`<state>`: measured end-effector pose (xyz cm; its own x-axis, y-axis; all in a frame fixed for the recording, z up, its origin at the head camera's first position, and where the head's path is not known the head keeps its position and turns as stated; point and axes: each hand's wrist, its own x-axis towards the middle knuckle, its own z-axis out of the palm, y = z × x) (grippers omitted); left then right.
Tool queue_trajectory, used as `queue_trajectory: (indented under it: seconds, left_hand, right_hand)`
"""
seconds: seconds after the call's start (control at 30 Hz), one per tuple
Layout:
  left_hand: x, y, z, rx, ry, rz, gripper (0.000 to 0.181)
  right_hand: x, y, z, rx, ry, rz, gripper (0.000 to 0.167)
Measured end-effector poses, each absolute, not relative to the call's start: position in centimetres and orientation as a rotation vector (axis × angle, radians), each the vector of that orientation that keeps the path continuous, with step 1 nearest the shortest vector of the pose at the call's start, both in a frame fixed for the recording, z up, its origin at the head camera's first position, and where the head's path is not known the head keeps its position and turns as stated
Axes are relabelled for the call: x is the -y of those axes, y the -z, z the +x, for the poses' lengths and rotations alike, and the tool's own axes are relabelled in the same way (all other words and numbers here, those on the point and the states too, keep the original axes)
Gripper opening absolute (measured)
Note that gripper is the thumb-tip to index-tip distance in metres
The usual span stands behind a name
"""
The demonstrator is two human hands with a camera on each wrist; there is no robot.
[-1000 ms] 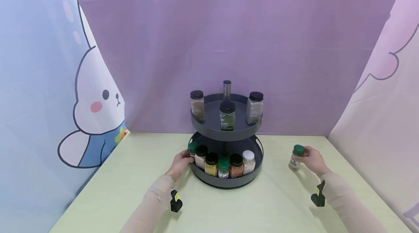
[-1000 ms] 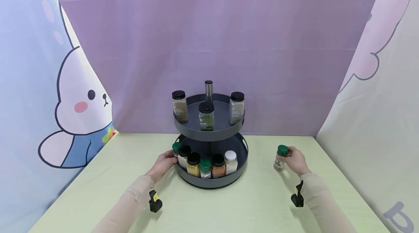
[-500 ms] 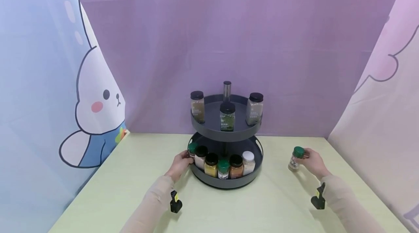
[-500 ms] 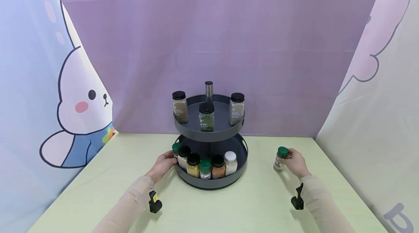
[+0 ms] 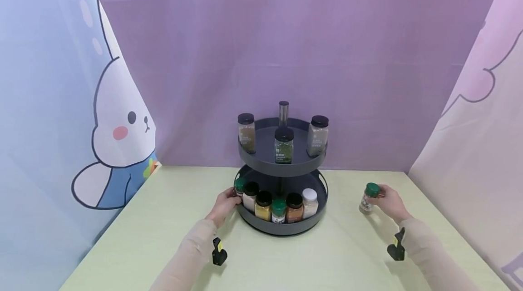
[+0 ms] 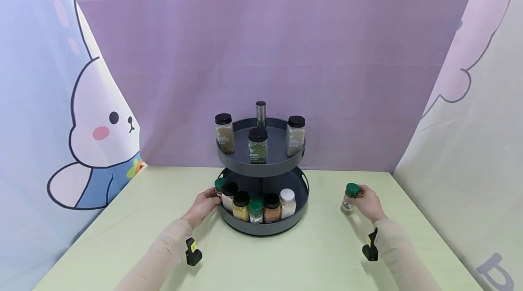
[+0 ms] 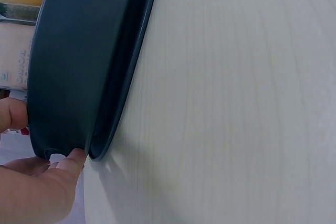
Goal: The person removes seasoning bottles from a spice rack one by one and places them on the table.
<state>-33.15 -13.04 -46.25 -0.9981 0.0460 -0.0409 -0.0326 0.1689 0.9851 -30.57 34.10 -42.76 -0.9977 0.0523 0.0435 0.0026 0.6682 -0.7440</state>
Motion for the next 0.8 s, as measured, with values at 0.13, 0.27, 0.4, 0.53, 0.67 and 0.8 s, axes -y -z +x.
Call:
queue_trajectory:
  seconds: [0.13, 0.27, 0.4, 0.53, 0.67, 0.8]
  left_hand:
    - [13.0, 46.2, -33.3, -2.36, -1.986, 0.004, 0.052]
    - [12.9, 46.1, -33.2, -2.369, -1.982, 0.007, 0.052]
    - [12.9, 46.1, -33.2, -2.365, -1.989, -0.003, 0.052]
    - [12.9, 46.2, -33.2, -2.361, -1.997, -0.012, 0.051]
    - [12.9, 46.2, -33.2, -2.364, -1.999, -0.012, 0.051]
    - [13.0, 46.2, -33.2, -2.362, -1.994, -0.012, 0.05]
  right_hand:
    - [-34.2, 42.4, -30.6, 2.812, -1.27, -0.032, 0.07]
    - [-34.5, 42.0, -30.6, 2.81, -1.263, -0.007, 0.072]
    - [-34.6, 41.3, -30.6, 2.824, -1.259, 0.0, 0.077]
    - [-34.5, 40.2, -30.7, 2.809, -1.24, 0.035, 0.078]
    - [-34.0, 38.8, -30.8, 2.777, -1.208, 0.092, 0.076]
    - [-33.1, 37.3, -30.8, 2.766, -1.173, 0.138, 0.075]
